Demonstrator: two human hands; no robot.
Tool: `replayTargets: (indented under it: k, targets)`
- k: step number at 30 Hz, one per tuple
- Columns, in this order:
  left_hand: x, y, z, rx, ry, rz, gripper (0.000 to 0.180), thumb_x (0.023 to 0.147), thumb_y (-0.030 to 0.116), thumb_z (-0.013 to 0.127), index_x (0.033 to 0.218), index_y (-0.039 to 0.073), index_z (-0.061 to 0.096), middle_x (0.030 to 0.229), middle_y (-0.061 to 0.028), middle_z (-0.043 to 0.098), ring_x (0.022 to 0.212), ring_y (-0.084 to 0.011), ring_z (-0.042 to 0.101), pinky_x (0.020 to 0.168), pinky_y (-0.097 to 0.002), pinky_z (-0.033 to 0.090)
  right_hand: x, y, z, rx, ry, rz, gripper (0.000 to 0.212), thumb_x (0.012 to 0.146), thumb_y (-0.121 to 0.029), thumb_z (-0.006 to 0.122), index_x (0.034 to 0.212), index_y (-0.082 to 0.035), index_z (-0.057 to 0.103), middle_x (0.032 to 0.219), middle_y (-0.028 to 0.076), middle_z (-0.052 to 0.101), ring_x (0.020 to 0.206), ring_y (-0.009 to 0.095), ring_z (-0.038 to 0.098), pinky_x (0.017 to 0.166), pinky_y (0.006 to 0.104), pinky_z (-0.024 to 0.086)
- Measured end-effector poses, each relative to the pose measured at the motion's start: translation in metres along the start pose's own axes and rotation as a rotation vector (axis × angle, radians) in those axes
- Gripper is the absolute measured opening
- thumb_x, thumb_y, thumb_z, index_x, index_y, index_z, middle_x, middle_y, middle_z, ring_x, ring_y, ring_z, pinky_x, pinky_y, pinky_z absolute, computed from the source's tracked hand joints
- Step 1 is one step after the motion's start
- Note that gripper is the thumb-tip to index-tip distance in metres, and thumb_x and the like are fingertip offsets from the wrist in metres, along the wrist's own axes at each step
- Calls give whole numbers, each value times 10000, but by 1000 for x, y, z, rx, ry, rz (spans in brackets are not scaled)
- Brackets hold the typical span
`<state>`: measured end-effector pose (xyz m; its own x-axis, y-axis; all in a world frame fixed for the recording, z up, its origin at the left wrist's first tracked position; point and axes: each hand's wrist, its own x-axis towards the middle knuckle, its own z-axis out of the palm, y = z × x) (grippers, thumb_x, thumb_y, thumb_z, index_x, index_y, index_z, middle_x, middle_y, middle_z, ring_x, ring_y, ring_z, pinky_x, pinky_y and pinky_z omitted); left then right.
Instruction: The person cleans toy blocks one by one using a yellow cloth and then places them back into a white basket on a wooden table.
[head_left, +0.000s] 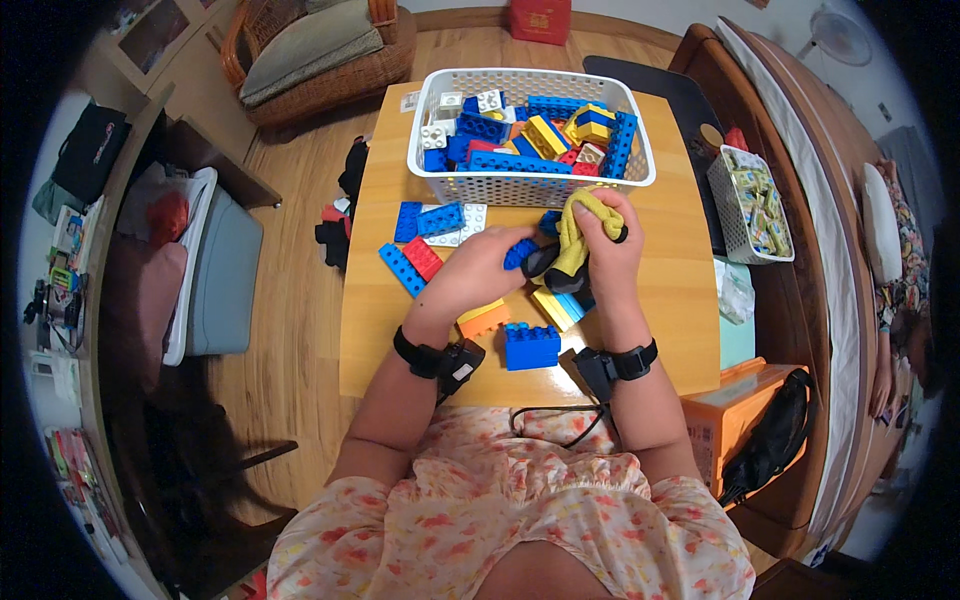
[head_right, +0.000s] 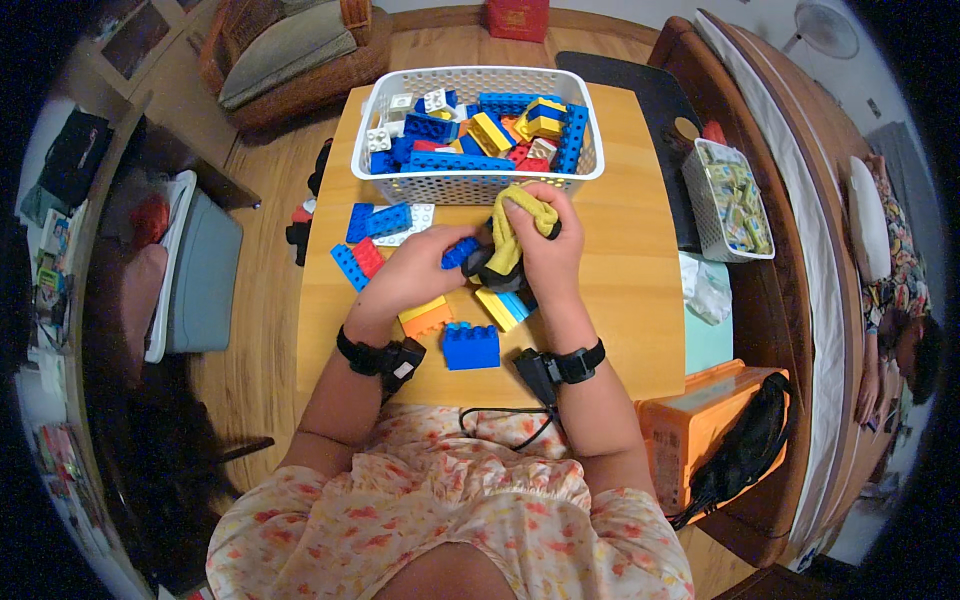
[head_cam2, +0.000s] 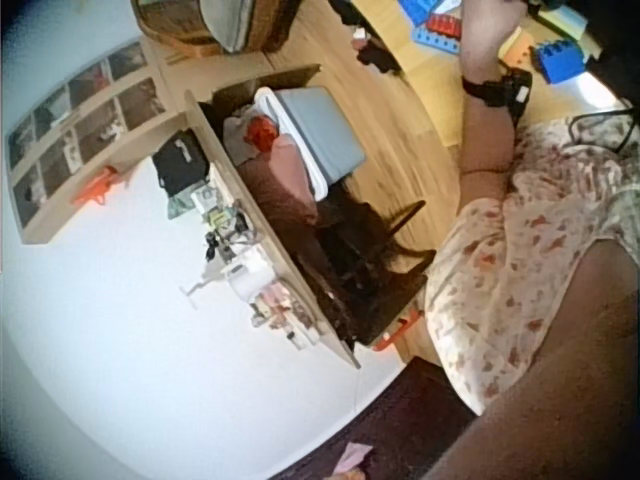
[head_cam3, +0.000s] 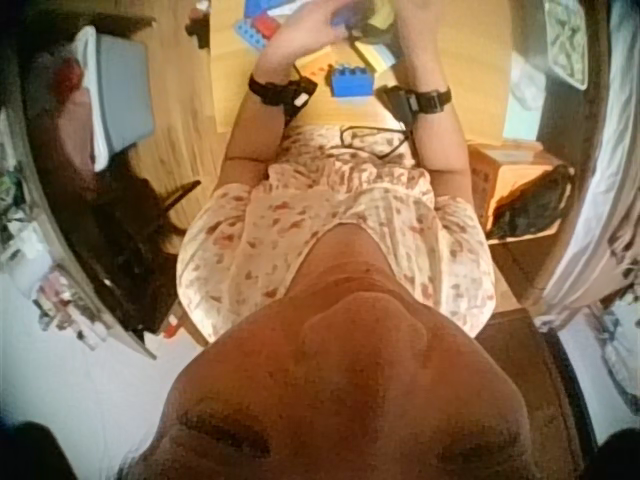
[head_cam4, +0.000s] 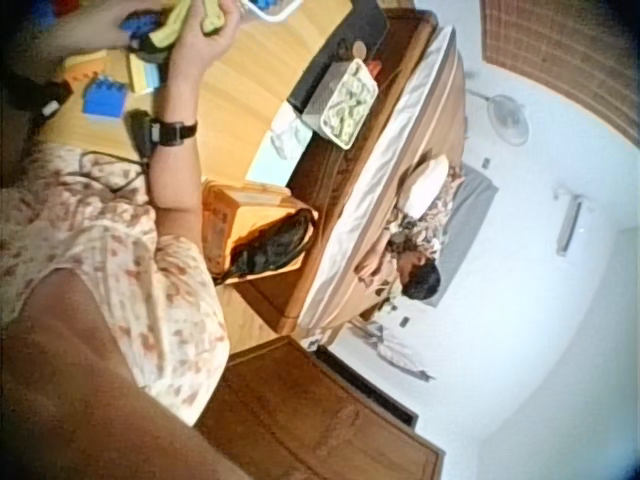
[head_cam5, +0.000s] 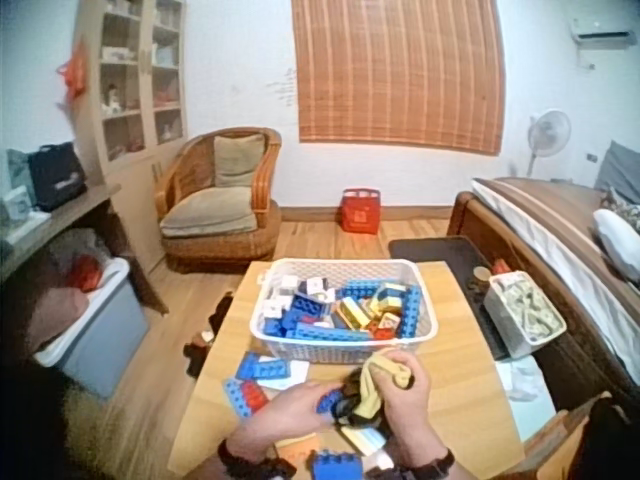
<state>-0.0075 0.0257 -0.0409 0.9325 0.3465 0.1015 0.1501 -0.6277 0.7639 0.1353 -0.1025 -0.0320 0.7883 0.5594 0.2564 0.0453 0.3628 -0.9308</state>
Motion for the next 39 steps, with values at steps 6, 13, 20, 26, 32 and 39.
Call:
replayTargets:
  k: [6,13,20,26,32,39]
  targets:
    - [4,11,7,-921,167,-86,422,928,55,636,1331,17,519,1097,-48,599,991,-98,591,825,-237,498,-4,5,1,-174,-66,-66,181,847,-38,735,1001,-37,641,997,27,645,923,124,609,808,272,497]
    - [10,4,21,-980,370,-60,341,1050,292,492,1269,42,568,1104,-26,586,969,-83,537,884,-232,438,-8,-3,9,-523,-305,-375,281,710,-40,778,966,-51,661,940,114,639,878,295,618,776,353,498]
    - [9,2,13,-622,445,26,421,1084,350,366,1242,35,597,1152,-39,594,1060,-117,520,972,-269,400,-18,-7,13,-620,-393,-425,308,690,-69,798,974,-97,682,899,103,612,858,291,612,767,363,507]
    - [4,15,18,-982,132,-76,476,892,87,717,1325,25,530,1219,-59,589,1092,-136,563,983,-287,457,0,8,-4,-504,-107,-367,225,774,-27,741,980,-34,651,947,90,655,881,215,632,788,315,504]
    - [5,8,12,-842,283,21,454,897,96,712,1313,24,547,1180,-46,606,1051,-115,572,944,-265,469,1,1,-6,-37,-168,92,177,844,-38,730,993,-29,636,991,20,642,909,96,594,794,251,494]
    - [3,3,9,-854,240,-11,335,948,134,650,1259,25,586,1051,-30,645,914,-92,596,826,-241,496,2,1,-2,-103,-207,122,170,852,-57,738,989,-36,640,951,3,637,870,85,589,756,246,492]
